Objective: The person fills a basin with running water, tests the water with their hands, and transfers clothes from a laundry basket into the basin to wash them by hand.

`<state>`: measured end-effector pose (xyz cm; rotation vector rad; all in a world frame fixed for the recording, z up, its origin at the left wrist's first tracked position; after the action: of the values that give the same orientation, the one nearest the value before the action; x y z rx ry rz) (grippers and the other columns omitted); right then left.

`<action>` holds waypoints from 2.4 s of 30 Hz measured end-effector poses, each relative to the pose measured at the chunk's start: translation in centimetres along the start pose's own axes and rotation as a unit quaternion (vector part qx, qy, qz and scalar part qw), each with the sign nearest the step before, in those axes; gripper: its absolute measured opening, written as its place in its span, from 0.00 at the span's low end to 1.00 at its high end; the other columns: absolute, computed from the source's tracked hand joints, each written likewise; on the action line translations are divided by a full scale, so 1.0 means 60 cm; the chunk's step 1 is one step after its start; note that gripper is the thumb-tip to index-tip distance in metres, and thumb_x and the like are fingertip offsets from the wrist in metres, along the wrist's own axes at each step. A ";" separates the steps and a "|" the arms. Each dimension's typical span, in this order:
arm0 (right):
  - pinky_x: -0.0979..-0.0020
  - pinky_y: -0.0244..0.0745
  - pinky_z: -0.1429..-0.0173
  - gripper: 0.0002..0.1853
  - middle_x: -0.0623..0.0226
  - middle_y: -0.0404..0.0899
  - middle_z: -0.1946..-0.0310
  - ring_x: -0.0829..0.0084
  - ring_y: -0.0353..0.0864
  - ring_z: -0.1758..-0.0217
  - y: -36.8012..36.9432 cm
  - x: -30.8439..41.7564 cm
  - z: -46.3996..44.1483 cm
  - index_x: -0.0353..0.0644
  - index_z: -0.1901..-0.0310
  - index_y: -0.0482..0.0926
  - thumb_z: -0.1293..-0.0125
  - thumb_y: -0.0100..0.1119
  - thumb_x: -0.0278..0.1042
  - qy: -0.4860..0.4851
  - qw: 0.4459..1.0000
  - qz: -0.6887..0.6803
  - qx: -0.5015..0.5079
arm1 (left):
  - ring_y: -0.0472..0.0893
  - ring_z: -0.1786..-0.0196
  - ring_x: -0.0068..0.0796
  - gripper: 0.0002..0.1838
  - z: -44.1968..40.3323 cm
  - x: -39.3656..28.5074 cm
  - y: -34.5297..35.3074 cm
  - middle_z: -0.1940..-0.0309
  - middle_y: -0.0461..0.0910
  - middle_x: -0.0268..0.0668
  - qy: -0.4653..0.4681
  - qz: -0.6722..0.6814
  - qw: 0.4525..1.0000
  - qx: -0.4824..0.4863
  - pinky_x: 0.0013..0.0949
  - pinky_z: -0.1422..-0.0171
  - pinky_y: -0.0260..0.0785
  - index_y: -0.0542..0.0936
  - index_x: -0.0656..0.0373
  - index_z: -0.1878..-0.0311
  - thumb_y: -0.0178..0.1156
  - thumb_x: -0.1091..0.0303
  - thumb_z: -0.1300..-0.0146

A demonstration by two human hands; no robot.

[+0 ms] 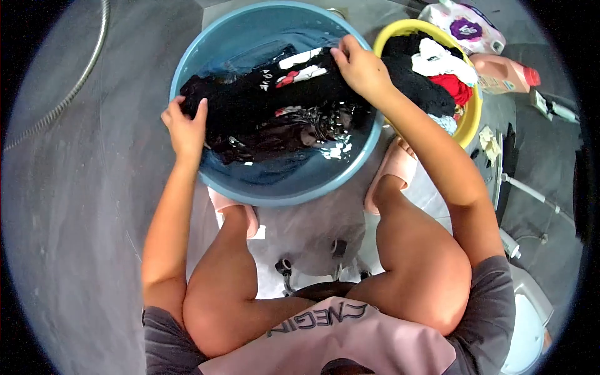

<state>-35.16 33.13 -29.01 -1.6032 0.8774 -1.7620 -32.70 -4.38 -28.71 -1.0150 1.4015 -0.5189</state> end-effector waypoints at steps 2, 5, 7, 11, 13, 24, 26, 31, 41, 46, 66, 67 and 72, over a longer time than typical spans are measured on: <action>0.59 0.71 0.55 0.12 0.60 0.77 0.63 0.54 0.76 0.59 -0.050 0.104 0.043 0.42 0.60 0.74 0.44 0.61 0.34 -0.304 0.908 0.103 -0.268 | 0.74 0.54 0.46 0.17 0.026 -0.086 -0.027 0.53 0.72 0.47 0.263 -0.078 0.955 -0.111 0.43 0.44 0.65 0.76 0.58 0.53 0.64 0.70 0.48; 0.61 0.70 0.58 0.12 0.67 0.74 0.66 0.62 0.74 0.61 0.020 0.135 0.065 0.44 0.63 0.75 0.50 0.63 0.33 -0.411 0.895 0.152 -0.085 | 0.75 0.54 0.45 0.11 0.057 -0.150 0.004 0.59 0.76 0.41 0.420 0.010 0.907 -0.009 0.41 0.47 0.68 0.79 0.59 0.58 0.60 0.77 0.47; 0.64 0.70 0.58 0.09 0.69 0.73 0.67 0.65 0.74 0.61 0.055 0.127 0.069 0.47 0.64 0.76 0.48 0.61 0.33 -0.414 0.895 0.151 -0.066 | 0.76 0.54 0.41 0.12 0.068 -0.162 0.046 0.59 0.78 0.39 0.423 0.027 0.904 0.054 0.39 0.50 0.70 0.80 0.59 0.58 0.61 0.77 0.47; 0.63 0.69 0.55 0.11 0.70 0.74 0.64 0.65 0.74 0.57 0.080 0.099 0.062 0.48 0.61 0.79 0.46 0.62 0.37 -0.354 0.922 0.155 -0.033 | 0.75 0.50 0.40 0.17 0.063 -0.144 0.098 0.55 0.77 0.37 0.400 -0.045 0.909 0.106 0.41 0.47 0.69 0.79 0.57 0.55 0.65 0.67 0.49; 0.61 0.67 0.52 0.16 0.68 0.74 0.59 0.64 0.73 0.53 0.086 0.092 0.070 0.48 0.56 0.78 0.47 0.63 0.41 -0.345 0.924 0.161 -0.023 | 0.72 0.46 0.42 0.24 0.070 -0.141 0.117 0.50 0.74 0.40 0.407 -0.091 0.898 0.141 0.43 0.43 0.67 0.77 0.56 0.49 0.68 0.62 0.51; 0.56 0.55 0.29 0.23 0.59 0.68 0.42 0.59 0.66 0.37 0.142 0.045 0.098 0.53 0.42 0.71 0.42 0.51 0.33 -0.367 0.881 0.294 0.047 | 0.66 0.37 0.52 0.34 0.090 -0.138 0.168 0.41 0.66 0.52 0.440 -0.160 0.863 0.192 0.48 0.32 0.58 0.69 0.43 0.37 0.67 0.61 0.49; 0.54 0.49 0.27 0.23 0.57 0.65 0.38 0.57 0.63 0.33 0.156 0.035 0.101 0.58 0.40 0.71 0.39 0.49 0.34 -0.337 0.867 0.346 0.119 | 0.66 0.37 0.58 0.33 0.092 -0.126 0.190 0.40 0.66 0.59 0.414 -0.219 0.848 0.250 0.52 0.31 0.56 0.65 0.40 0.34 0.63 0.62 0.44; 0.49 0.43 0.25 0.20 0.53 0.62 0.35 0.54 0.56 0.28 0.166 0.018 0.096 0.61 0.42 0.76 0.34 0.44 0.35 -0.326 0.906 0.252 0.100 | 0.66 0.35 0.57 0.33 0.094 -0.109 0.224 0.37 0.64 0.57 0.420 -0.249 0.823 0.289 0.50 0.30 0.56 0.66 0.35 0.33 0.60 0.65 0.44; 0.59 0.67 0.38 0.14 0.58 0.78 0.52 0.56 0.74 0.45 0.021 0.020 0.101 0.40 0.53 0.78 0.42 0.59 0.30 -0.295 0.953 -0.063 0.031 | 0.76 0.46 0.53 0.18 0.062 -0.184 0.177 0.48 0.76 0.53 0.350 -0.104 0.862 0.352 0.44 0.42 0.68 0.78 0.52 0.46 0.59 0.62 0.40; 0.61 0.70 0.42 0.13 0.56 0.77 0.56 0.55 0.75 0.48 -0.081 -0.063 0.108 0.39 0.56 0.77 0.44 0.56 0.24 -0.241 0.956 -0.075 -0.148 | 0.83 0.64 0.35 0.13 0.043 -0.268 0.179 0.65 0.83 0.42 0.221 0.097 0.908 0.343 0.32 0.57 0.73 0.80 0.59 0.54 0.59 0.63 0.38; 0.40 0.50 0.34 0.54 0.46 0.56 0.34 0.43 0.54 0.31 -0.156 -0.369 0.205 0.52 0.31 0.56 0.60 0.73 0.58 0.174 0.940 0.211 -0.206 | 0.57 0.31 0.57 0.47 0.207 -0.577 0.318 0.32 0.58 0.48 0.510 -0.058 0.838 0.186 0.60 0.29 0.48 0.60 0.47 0.30 0.72 0.54 0.55; 0.42 0.52 0.34 0.54 0.48 0.58 0.36 0.46 0.56 0.33 -0.157 -0.365 0.204 0.51 0.31 0.56 0.60 0.74 0.56 0.179 0.940 0.216 -0.193 | 0.59 0.31 0.54 0.49 0.214 -0.574 0.329 0.33 0.62 0.44 0.508 -0.074 0.836 0.193 0.63 0.30 0.47 0.57 0.50 0.29 0.71 0.53 0.54; 0.49 0.59 0.39 0.50 0.56 0.66 0.46 0.52 0.65 0.41 -0.162 -0.392 0.208 0.48 0.34 0.60 0.60 0.75 0.49 0.255 0.929 0.207 -0.172 | 0.69 0.41 0.45 0.50 0.223 -0.556 0.341 0.45 0.72 0.40 0.472 -0.077 0.854 0.205 0.56 0.33 0.55 0.58 0.58 0.30 0.70 0.51 0.55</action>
<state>-20.44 56.64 -34.76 -1.0322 1.7123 -1.7957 -30.44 36.90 -28.74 -0.5034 1.9299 -1.5112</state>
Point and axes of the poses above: each hand's wrist, its own z-axis away from the middle knuckle, its own y-axis out of the palm, x = y × z, the point moved 9 cm from there along -z, towards the middle knuckle
